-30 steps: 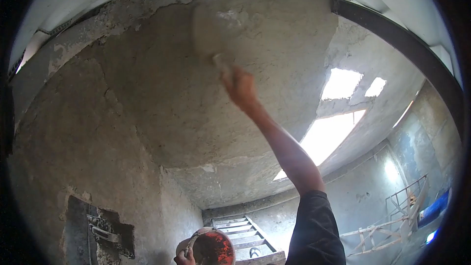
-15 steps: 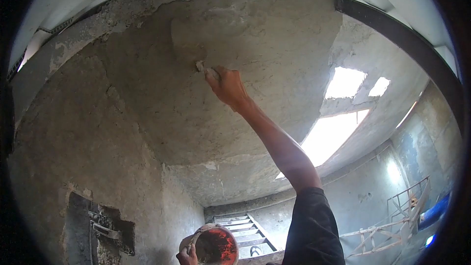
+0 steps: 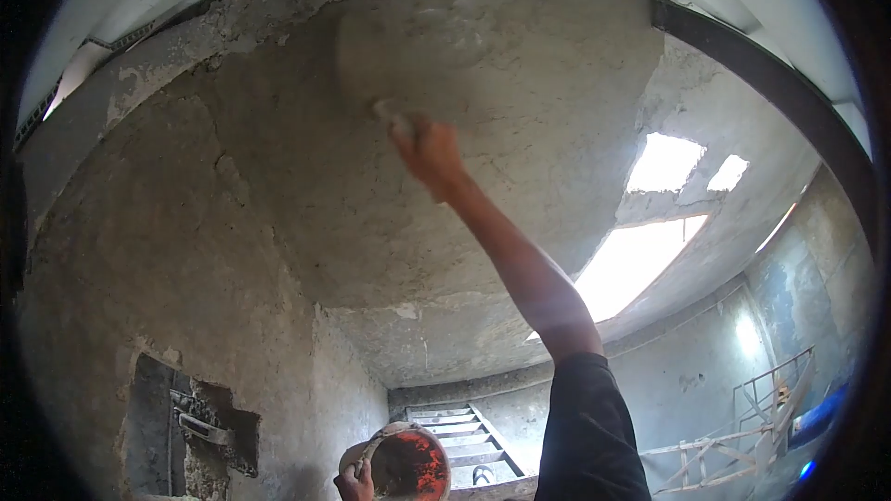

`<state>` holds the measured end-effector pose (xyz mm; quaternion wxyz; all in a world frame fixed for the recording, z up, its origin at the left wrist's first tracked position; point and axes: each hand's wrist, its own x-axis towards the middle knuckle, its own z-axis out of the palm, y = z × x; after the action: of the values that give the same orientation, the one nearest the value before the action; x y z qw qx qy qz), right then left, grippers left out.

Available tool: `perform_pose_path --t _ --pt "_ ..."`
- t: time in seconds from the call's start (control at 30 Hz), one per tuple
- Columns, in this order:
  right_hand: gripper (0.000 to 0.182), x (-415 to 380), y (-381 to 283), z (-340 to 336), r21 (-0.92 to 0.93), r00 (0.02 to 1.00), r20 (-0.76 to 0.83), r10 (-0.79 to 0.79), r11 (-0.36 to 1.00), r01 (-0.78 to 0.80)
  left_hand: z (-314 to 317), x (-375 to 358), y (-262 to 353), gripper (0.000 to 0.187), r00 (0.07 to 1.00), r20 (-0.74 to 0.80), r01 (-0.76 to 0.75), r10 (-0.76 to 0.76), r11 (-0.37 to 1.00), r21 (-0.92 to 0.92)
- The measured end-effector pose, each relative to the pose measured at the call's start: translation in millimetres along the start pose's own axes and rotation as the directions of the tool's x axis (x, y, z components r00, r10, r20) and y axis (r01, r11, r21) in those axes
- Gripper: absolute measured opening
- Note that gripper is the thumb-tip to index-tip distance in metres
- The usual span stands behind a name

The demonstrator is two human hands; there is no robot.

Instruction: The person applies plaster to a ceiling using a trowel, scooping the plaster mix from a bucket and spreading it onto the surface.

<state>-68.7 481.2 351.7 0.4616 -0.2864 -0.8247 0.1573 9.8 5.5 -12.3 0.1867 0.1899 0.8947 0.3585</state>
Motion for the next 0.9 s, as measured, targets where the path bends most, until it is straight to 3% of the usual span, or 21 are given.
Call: perform_pose_path --t 0.07,0.1,0.17,0.23,0.3,0.43,0.5,0.57,0.63,0.7,0.77,0.8,0.87,0.9 --pt "0.039 -7.0 -6.5 4.8 0.089 0.951 0.080 -0.298 0.952 0.291 -3.0 2.0 1.1 0.052 1.000 0.018 0.012 -0.013 1.000 0.018" --pt "0.039 -8.9 -7.1 2.8 0.092 0.950 0.079 -0.303 0.951 0.296 -3.5 1.3 2.5 0.051 1.000 -0.018 -0.007 0.008 1.000 0.019" --pt "0.041 -10.7 -2.4 -9.9 0.025 0.997 -0.023 -0.067 0.997 0.068 -3.9 0.6 1.7 0.051 0.998 -0.060 -0.019 0.019 1.000 0.012" --pt "0.043 -0.2 -1.9 -38.5 0.164 0.971 -0.045 0.234 0.961 -0.224 -3.0 -0.1 -0.8 0.050 0.984 -0.134 -0.125 0.118 0.991 -0.046" --pt "0.045 11.1 -3.5 -59.1 0.301 0.926 -0.229 0.300 0.926 -0.225 -7.5 1.5 5.2 0.050 0.989 -0.117 -0.090 0.085 0.995 -0.043" --pt "0.044 36.1 4.1 -57.7 0.240 0.921 -0.320 0.223 0.959 -0.149 -7.7 3.4 2.5 0.048 0.997 -0.065 -0.038 0.033 0.997 -0.068" --pt "0.047 34.2 -1.9 -30.2 0.101 0.957 -0.205 0.205 0.977 -0.188 -7.3 2.6 3.3 0.047 0.993 -0.105 -0.063 0.056 0.996 -0.062" --pt "0.048 13.7 -22.9 -10.3 0.021 0.996 0.002 0.092 0.996 -0.092 -4.2 2.5 2.4 0.046 0.986 -0.145 -0.088 0.079 0.995 -0.056" --pt "0.047 -8.5 -17.6 15.4 0.101 0.983 0.160 -0.091 0.992 0.076 -2.1 0.9 -3.4 0.045 0.995 -0.096 0.020 -0.019 1.000 0.006" --pt "0.041 -52.4 -15.0 29.5 0.146 0.949 0.288 -0.127 0.985 0.088 -12.2 -3.8 1.7 0.045 0.998 -0.044 0.040 -0.040 0.999 0.004" --pt "0.040 -114.9 -39.3 9.0 0.373 0.848 0.503 0.166 0.844 -0.387 -19.2 -3.7 16.8 0.043 0.998 0.000 0.071 -0.071 0.997 0.042" --pt "0.038 -144.8 -34.3 1.5 0.389 0.745 0.626 0.230 0.736 -0.554 -20.0 -2.5 17.9 0.043 0.996 0.003 0.088 -0.088 0.995 0.044" --pt "0.038 -206.9 -17.7 -17.1 0.336 0.479 0.829 0.288 0.428 -0.839 -18.2 -4.7 18.1 0.034 0.990 -0.126 -0.055 0.061 0.997 0.051" --pt "0.039 -250.5 5.8 -15.2 0.284 0.379 0.827 0.416 0.274 -0.919 -16.5 -4.7 18.4 0.028 0.985 -0.129 -0.120 0.116 0.992 -0.025"
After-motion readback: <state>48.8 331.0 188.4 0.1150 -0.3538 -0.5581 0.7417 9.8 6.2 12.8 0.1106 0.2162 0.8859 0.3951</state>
